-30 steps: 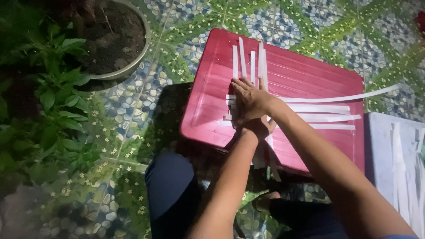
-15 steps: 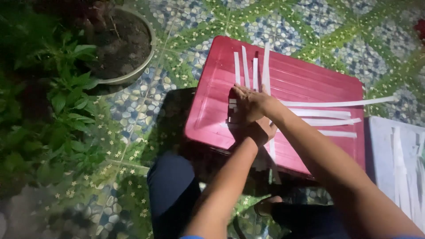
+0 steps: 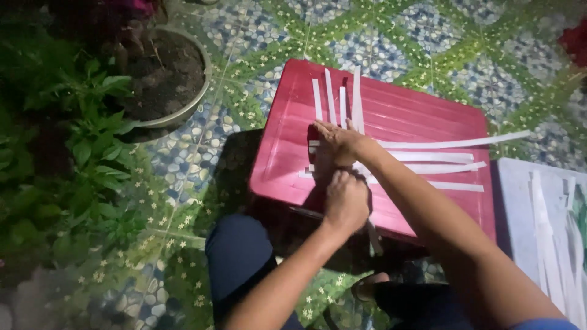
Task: The person weaves white plastic strips into a grid pattern by hand, aligning and placing them on a red stool to form a mat or bag base.
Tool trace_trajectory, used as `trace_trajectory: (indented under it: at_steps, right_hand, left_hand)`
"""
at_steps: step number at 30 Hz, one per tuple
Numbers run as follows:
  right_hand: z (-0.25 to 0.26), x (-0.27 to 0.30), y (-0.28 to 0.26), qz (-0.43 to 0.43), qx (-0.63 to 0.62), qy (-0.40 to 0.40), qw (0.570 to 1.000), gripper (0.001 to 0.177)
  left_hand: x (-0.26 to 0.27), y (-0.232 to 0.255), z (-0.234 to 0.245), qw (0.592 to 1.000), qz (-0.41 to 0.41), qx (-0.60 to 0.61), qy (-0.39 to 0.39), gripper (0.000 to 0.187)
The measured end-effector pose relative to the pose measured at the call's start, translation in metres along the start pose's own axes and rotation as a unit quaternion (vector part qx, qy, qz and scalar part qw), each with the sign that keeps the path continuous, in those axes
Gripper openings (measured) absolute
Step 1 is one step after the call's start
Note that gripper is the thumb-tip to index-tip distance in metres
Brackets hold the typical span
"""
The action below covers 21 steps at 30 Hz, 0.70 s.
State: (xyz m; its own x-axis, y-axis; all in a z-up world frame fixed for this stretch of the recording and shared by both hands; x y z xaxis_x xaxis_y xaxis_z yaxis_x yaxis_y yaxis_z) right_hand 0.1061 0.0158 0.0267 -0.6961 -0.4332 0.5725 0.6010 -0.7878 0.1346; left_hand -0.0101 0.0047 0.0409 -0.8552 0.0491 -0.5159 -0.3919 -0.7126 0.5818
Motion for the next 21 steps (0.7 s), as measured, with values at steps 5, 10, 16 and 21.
trace_trajectory:
  at_steps: [5, 10, 16, 21]
  right_hand:
    - [-0.017, -0.018, 0.005, 0.049, 0.0, 0.092, 0.995, 0.107]
    - [0.002, 0.007, 0.002, 0.065, -0.095, 0.115, 0.987, 0.122]
    - [0.0, 0.011, 0.003, 0.068, -0.044, 0.138, 0.987, 0.122]
    - [0.0, 0.019, 0.008, 0.055, -0.101, 0.142, 0.983, 0.142]
  left_hand:
    - [-0.024, -0.029, 0.047, 0.979, -0.08, -0.013, 0.187, 0.009]
    - [-0.059, -0.058, 0.071, 0.973, 0.052, -0.155, 0.166, 0.035]
    - [-0.06, -0.066, 0.032, 0.973, 0.096, -0.199, 0.063, 0.049]
    - [-0.046, -0.093, 0.003, 0.952, 0.217, -0.173, -0.128, 0.049]
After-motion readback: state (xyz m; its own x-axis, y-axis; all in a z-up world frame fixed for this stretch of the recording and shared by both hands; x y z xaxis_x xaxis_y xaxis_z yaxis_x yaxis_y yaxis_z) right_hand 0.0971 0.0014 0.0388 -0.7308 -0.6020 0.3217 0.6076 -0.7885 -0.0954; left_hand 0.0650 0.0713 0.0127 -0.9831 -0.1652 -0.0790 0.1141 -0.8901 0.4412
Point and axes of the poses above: each hand's wrist, its own x-axis away from the middle knuckle, its own z-axis out of the back of the hand, y = z × x, the point moved 7 cm from there along -x, towards the middle knuckle, and after that the axes turned 2 degrees about y, right-handed, at the moved point
